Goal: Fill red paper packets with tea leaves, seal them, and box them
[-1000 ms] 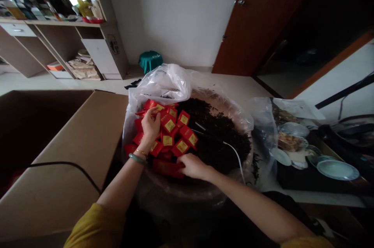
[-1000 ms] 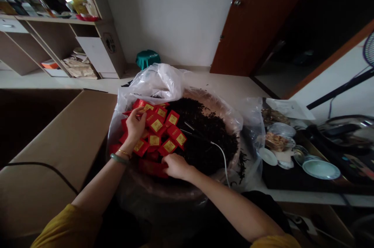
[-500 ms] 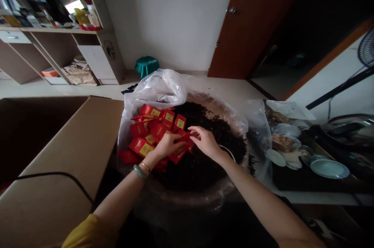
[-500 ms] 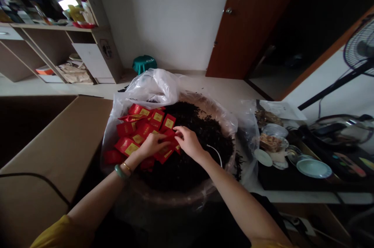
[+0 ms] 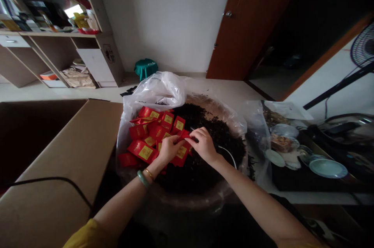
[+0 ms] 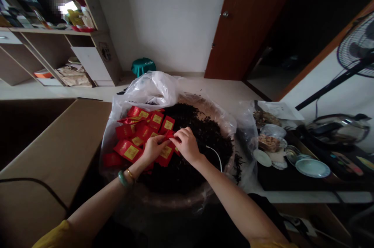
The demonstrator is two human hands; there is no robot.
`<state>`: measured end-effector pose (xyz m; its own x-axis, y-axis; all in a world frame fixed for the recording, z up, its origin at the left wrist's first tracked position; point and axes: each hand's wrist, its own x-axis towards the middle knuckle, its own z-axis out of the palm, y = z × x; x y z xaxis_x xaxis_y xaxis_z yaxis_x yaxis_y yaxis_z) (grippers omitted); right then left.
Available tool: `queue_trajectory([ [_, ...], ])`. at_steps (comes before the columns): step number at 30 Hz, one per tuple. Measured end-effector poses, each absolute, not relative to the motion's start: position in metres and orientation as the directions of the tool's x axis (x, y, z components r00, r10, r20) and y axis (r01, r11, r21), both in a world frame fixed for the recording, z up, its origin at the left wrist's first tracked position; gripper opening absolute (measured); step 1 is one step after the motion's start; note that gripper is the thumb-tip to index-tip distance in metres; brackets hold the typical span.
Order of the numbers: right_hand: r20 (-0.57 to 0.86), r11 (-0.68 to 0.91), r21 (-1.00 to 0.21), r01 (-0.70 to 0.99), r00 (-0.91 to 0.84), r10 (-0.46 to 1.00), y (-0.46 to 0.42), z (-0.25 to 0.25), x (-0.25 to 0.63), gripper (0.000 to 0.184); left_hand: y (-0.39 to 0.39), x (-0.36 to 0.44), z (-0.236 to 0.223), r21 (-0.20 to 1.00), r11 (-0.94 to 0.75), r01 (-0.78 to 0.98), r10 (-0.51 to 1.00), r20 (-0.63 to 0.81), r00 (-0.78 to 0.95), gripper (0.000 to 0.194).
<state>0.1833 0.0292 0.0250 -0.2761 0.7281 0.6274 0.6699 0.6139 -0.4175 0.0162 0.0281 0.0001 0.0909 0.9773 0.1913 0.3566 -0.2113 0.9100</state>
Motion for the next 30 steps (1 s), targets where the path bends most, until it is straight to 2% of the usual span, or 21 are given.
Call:
queue_trajectory([
  [4,0.460,0.536,-0.495,0.684,-0.317,0.829,0.033,0.023,0.187,0.018,0.026,0.014,0.005,0.789,-0.287,0.543,0.956,0.198,0.218,0.030],
  [6,0.382,0.465,-0.566,0.680,-0.283,0.880,0.034,0.023,0.187,0.016,0.023,0.014,0.009,0.640,-0.391,0.662,0.918,0.319,0.235,0.052],
  [8,0.317,0.390,-0.656,0.646,-0.233,0.919,0.033,0.024,0.186,0.012,0.018,0.015,0.011,0.427,-0.472,0.771,0.855,0.437,0.280,0.069],
  [10,0.259,0.317,-0.759,0.569,-0.183,0.948,0.032,0.025,0.183,0.010,0.015,0.016,0.012,0.250,-0.489,0.836,0.814,0.475,0.334,0.072],
  [13,0.172,0.217,-0.904,0.369,-0.151,0.973,0.030,0.024,0.178,0.014,0.013,0.015,0.007,0.125,-0.465,0.876,0.813,0.451,0.367,0.069],
  [15,0.084,0.133,-0.962,0.237,-0.207,0.975,0.029,0.023,0.175,0.020,0.015,0.013,0.003,0.098,-0.476,0.874,0.810,0.436,0.392,0.066],
  [18,-0.023,0.033,-0.984,0.175,-0.312,0.950,0.026,0.022,0.172,0.027,0.018,0.009,0.000,0.106,-0.558,0.823,0.768,0.442,0.464,0.059],
  [21,0.011,0.051,-0.990,0.131,-0.292,0.956,0.025,0.021,0.169,0.028,0.019,0.008,0.001,0.113,-0.608,0.786,0.724,0.485,0.490,0.057],
  [24,0.005,0.013,-1.000,0.024,-0.295,0.956,0.024,0.022,0.167,0.032,0.017,0.009,0.004,0.130,-0.584,0.801,0.728,0.520,0.447,0.057],
  [30,-0.155,-0.207,-0.974,-0.092,-0.396,0.905,0.023,0.029,0.171,0.038,0.017,0.008,0.011,0.155,-0.516,0.843,0.789,0.470,0.396,0.053],
])
